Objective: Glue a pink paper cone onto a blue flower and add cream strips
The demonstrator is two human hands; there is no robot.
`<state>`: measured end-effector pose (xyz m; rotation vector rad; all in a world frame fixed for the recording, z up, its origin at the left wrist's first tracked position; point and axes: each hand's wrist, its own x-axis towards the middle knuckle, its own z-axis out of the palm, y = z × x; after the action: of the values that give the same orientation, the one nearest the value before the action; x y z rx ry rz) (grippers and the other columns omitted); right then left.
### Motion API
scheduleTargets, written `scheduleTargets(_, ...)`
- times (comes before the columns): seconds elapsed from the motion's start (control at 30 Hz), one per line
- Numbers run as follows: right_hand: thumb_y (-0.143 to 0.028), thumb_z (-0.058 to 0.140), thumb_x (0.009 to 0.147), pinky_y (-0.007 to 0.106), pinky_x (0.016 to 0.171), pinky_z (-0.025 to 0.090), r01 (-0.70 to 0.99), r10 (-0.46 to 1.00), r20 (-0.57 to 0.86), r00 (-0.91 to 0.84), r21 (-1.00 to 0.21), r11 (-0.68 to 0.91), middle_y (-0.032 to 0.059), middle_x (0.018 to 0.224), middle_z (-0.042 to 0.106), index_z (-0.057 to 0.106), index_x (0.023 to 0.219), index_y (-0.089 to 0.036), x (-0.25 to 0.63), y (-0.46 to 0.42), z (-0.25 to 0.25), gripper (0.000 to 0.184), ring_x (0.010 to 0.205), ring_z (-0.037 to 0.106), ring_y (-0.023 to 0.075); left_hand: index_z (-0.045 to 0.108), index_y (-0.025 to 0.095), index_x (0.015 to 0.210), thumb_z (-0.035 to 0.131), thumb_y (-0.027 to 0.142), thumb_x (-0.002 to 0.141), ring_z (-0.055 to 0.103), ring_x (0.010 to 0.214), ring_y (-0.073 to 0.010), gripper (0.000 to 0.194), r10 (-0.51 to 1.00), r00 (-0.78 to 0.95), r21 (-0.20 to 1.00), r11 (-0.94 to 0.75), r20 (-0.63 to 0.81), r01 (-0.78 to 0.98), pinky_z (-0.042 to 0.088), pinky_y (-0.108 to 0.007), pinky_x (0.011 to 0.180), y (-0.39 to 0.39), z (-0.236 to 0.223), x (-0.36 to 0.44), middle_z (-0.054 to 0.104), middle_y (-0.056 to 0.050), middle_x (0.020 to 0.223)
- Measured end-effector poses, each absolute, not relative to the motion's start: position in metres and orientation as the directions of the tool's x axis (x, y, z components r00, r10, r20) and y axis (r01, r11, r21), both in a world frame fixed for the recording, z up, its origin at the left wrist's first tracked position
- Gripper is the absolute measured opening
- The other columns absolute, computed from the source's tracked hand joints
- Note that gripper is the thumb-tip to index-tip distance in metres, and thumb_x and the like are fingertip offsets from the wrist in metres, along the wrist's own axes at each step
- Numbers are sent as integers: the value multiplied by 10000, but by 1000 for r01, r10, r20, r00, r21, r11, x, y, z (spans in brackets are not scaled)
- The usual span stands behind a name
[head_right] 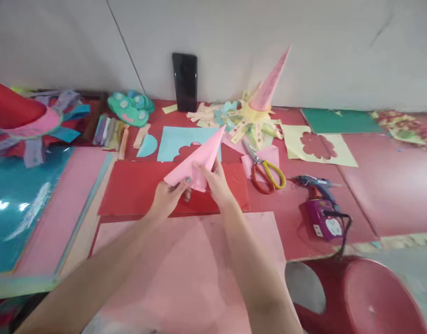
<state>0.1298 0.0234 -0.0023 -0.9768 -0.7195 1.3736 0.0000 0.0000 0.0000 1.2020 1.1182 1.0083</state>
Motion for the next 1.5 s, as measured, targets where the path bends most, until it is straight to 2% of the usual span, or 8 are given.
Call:
scheduleTargets(0.4, -335, 718, 675, 336, 795, 542, -417, 994, -86, 74, -908, -48, -4, 1021, 653, 503, 1152, -310, 128, 21, 2, 524, 962, 629, 192, 569, 147, 550, 579, 547, 782, 543, 449, -92, 462, 979, 189, 997, 77, -81, 28, 465, -199, 481, -2, -2, -1, 561, 4, 475)
scheduleTargets(0.6, -363, 708, 688, 333, 792, 538, -412, 993, -80, 84, -910, -38, 11, 1055, 651, 489, 1183, -307, 127, 21, 2, 544, 991, 614, 198, 569, 150, 531, 390, 604, 870, 568, 482, -105, 594, 970, 241, 999, 23, -33, 47, 482, -213, 529, -1, 0, -2, 608, -32, 516)
scheduleTargets(0.7, -358, 711, 681, 323, 797, 531, -414, 993, -76, 91, -910, -32, -6, 1044, 644, 490, 1175, -326, 128, 22, 1, 542, 986, 608, 186, 561, 152, 539, 396, 581, 880, 572, 489, -106, 573, 975, 221, 997, 10, -26, 73, 477, -212, 532, 0, -3, -3, 611, -30, 525)
scheduleTargets(0.83, -362, 708, 681, 303, 767, 529, -441, 983, -136, 120, -895, -71, -30, 991, 633, 528, 1096, -318, 132, 24, 0, 454, 937, 611, 164, 570, 151, 628, 480, 557, 854, 563, 514, -98, 474, 954, 298, 997, -43, 20, 71, 468, -206, 535, -1, -9, -4, 605, -13, 582)
scheduleTargets(0.93, -384, 695, 689, 284, 708, 526, -478, 976, -182, 117, -872, -105, -34, 966, 630, 556, 1005, -293, 135, 26, 1, 357, 896, 611, 156, 580, 152, 736, 492, 520, 866, 564, 548, -90, 400, 925, 370, 996, -92, 91, -15, 479, -210, 558, -3, -11, -4, 609, -14, 679)
scheduleTargets(1.07, -407, 682, 695, 266, 660, 511, -506, 976, -200, 88, -853, -129, -31, 909, 633, 561, 987, -281, 137, 25, 2, 341, 843, 608, 150, 557, 152, 749, 448, 508, 895, 573, 551, -95, 399, 915, 362, 981, -136, 176, -135, 486, -221, 553, -3, -9, -5, 619, -26, 686)
scheduleTargets(1.27, -402, 684, 700, 272, 606, 493, -522, 975, -216, 45, -837, -162, -15, 850, 626, 557, 957, -269, 136, 23, 3, 316, 779, 595, 163, 561, 146, 704, 476, 532, 872, 564, 508, -93, 429, 944, 309, 988, -77, 116, -136, 482, -220, 513, -2, -6, -4, 625, -27, 630)
scheduleTargets(1.5, -467, 674, 700, 318, 675, 523, -516, 968, -251, -8, -828, -219, 16, 896, 644, 561, 1038, -248, 138, 22, 2, 418, 847, 609, 192, 588, 153, 724, 499, 422, 892, 549, 539, -90, 329, 936, 343, 992, -46, 84, -117, 483, -216, 530, -5, -6, -4, 594, -5, 634)
